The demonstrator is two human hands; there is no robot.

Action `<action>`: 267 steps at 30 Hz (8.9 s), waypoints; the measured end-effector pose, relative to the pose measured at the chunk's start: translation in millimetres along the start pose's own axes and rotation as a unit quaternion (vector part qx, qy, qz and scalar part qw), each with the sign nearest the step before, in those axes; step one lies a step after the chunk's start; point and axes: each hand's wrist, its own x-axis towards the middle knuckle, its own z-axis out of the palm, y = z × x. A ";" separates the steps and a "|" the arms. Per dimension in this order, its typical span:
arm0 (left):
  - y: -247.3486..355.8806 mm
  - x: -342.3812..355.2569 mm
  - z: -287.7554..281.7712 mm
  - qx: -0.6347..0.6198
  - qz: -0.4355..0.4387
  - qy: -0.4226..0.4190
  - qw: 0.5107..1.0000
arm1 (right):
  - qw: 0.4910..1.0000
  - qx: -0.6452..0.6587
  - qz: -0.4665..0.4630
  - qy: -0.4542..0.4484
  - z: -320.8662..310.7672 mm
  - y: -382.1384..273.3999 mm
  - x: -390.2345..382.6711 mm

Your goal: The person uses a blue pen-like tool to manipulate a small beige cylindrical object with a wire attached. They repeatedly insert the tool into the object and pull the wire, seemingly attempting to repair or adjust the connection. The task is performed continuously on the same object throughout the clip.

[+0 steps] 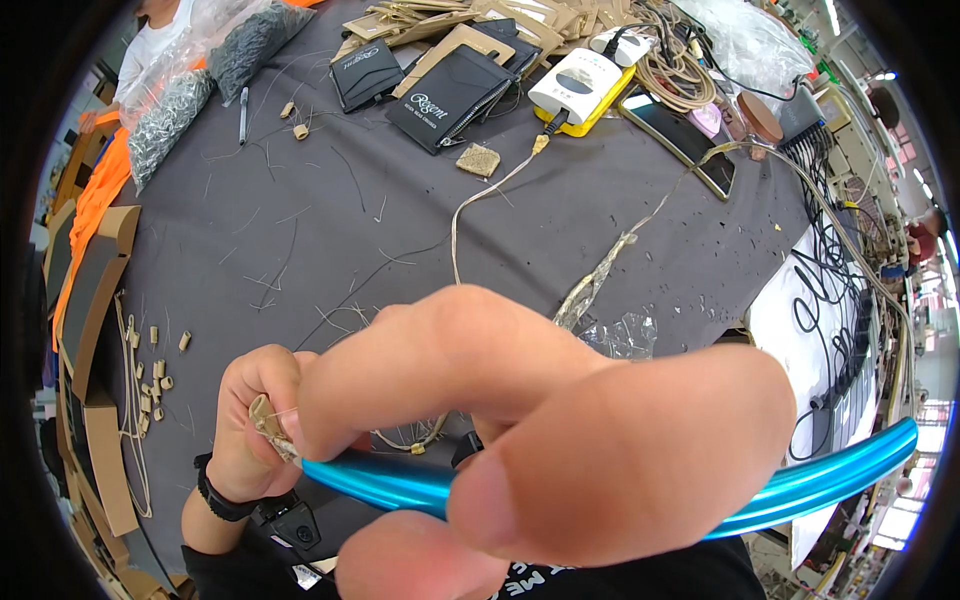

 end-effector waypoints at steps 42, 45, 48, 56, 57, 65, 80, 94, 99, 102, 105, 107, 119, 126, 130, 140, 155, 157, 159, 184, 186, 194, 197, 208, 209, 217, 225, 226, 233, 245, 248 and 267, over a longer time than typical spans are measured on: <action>-1.9 1.1 -2.0 -0.013 0.005 -0.013 1.000 | 0.995 0.021 -0.099 -0.002 4.5 19.1 9.4; -2.4 -0.7 -2.2 -0.014 0.007 -0.012 1.000 | 0.994 0.031 -0.103 -0.006 5.8 19.7 9.1; -2.3 0.8 -1.8 -0.016 0.004 -0.016 1.000 | 0.994 0.036 -0.105 -0.001 6.0 18.8 9.0; -2.0 -0.3 -2.0 -0.017 0.002 -0.011 1.000 | 0.993 0.036 -0.112 -0.008 4.9 21.6 9.0; -2.0 -0.6 -2.1 -0.015 0.003 -0.010 1.000 | 0.993 0.037 -0.112 -0.011 4.8 22.0 9.1; -2.7 -0.1 -2.7 -0.019 0.001 -0.013 1.000 | 0.993 0.033 -0.112 -0.028 2.3 21.3 10.1; -2.9 -0.9 -3.1 -0.011 -0.002 -0.007 1.000 | 0.991 0.014 -0.128 -0.023 2.7 23.3 11.1; -1.5 0.5 -0.4 -0.021 -0.003 -0.005 1.000 | 0.992 0.006 -0.121 -0.022 3.4 23.8 11.6; -2.5 -0.3 -2.8 -0.018 0.006 -0.005 1.000 | 0.994 0.004 -0.107 -0.010 3.6 21.8 12.2; 1.0 0.9 -0.1 -0.014 0.015 -0.009 1.000 | 0.993 0.022 -0.103 0.046 9.1 15.7 19.7; 7.1 2.5 -5.6 -0.009 0.024 -0.004 1.000 | 0.989 0.049 -0.087 0.105 6.1 17.0 16.4; 8.0 5.7 -10.9 -0.014 0.054 -0.008 0.998 | 0.990 0.042 -0.058 0.121 8.4 15.6 19.5; 15.7 0.1 -9.8 -0.004 -0.011 -0.070 0.997 | 0.978 -0.080 0.171 -0.088 11.6 21.9 15.7; 37.3 -1.1 -5.1 0.269 0.100 0.078 0.955 | 0.963 -0.155 0.218 -0.039 10.8 16.5 15.9; 48.4 -7.6 17.6 0.405 0.051 0.126 0.904 | 0.956 -0.188 0.227 -0.011 13.9 18.0 16.7; 44.9 -4.3 19.8 0.484 0.065 0.166 0.857 | 0.959 -0.219 0.179 -0.009 13.1 24.4 13.3; 46.9 -6.1 9.5 0.430 0.048 0.086 0.897 | 0.950 -0.247 0.190 -0.035 14.6 26.1 12.3; 45.0 -4.5 9.3 0.399 0.042 0.090 0.912 | 0.950 -0.247 0.187 -0.041 14.1 26.0 12.5; 45.4 -3.6 7.2 0.383 0.033 0.083 0.919 | 0.957 -0.222 0.186 -0.033 14.4 26.6 12.3; 48.7 -7.3 8.3 0.433 0.087 0.115 0.890 | 0.951 -0.209 0.225 -0.036 16.1 22.8 15.8; 49.4 -10.8 13.8 0.474 0.084 0.132 0.866 | 0.952 -0.208 0.221 -0.038 17.2 23.3 16.3; 45.2 -7.4 19.1 0.583 0.076 0.158 0.793 | 0.945 -0.235 0.225 -0.040 15.5 26.1 14.4; 47.6 -7.5 21.2 0.543 0.035 0.170 0.821 | 0.944 -0.235 0.227 -0.042 15.4 25.9 14.3; 50.8 -8.3 16.6 0.525 0.064 0.118 0.841 | 0.931 -0.245 0.256 -0.091 19.0 22.4 18.2; 52.0 -10.4 16.5 0.520 0.067 0.128 0.842 | 0.939 -0.233 0.240 -0.076 20.6 23.4 17.8; 43.1 1.7 7.8 0.338 -0.009 0.117 0.934 | 0.943 -0.201 0.262 -0.028 13.2 17.7 15.0; 31.2 -3.1 -3.8 0.047 -0.101 -0.006 0.994 | 0.957 -0.175 0.229 -0.038 12.9 18.4 14.4; 30.0 -2.7 -3.0 0.047 -0.095 -0.004 0.994 | 0.958 -0.174 0.226 -0.043 12.4 18.4 14.8; 28.3 -0.3 0.1 0.118 -0.023 0.047 0.992 | 0.967 -0.153 0.202 -0.017 12.1 16.7 19.1; 43.3 -7.9 11.3 0.395 0.022 0.129 0.909 | 0.953 -0.228 0.200 -0.005 10.7 14.3 20.4; 43.5 -8.2 10.7 0.413 0.025 0.123 0.902 | 0.954 -0.226 0.199 -0.006 11.4 15.0 20.9; 31.4 -1.5 10.9 0.311 0.028 0.153 0.938 | 0.950 -0.264 0.164 -0.010 10.7 17.5 21.1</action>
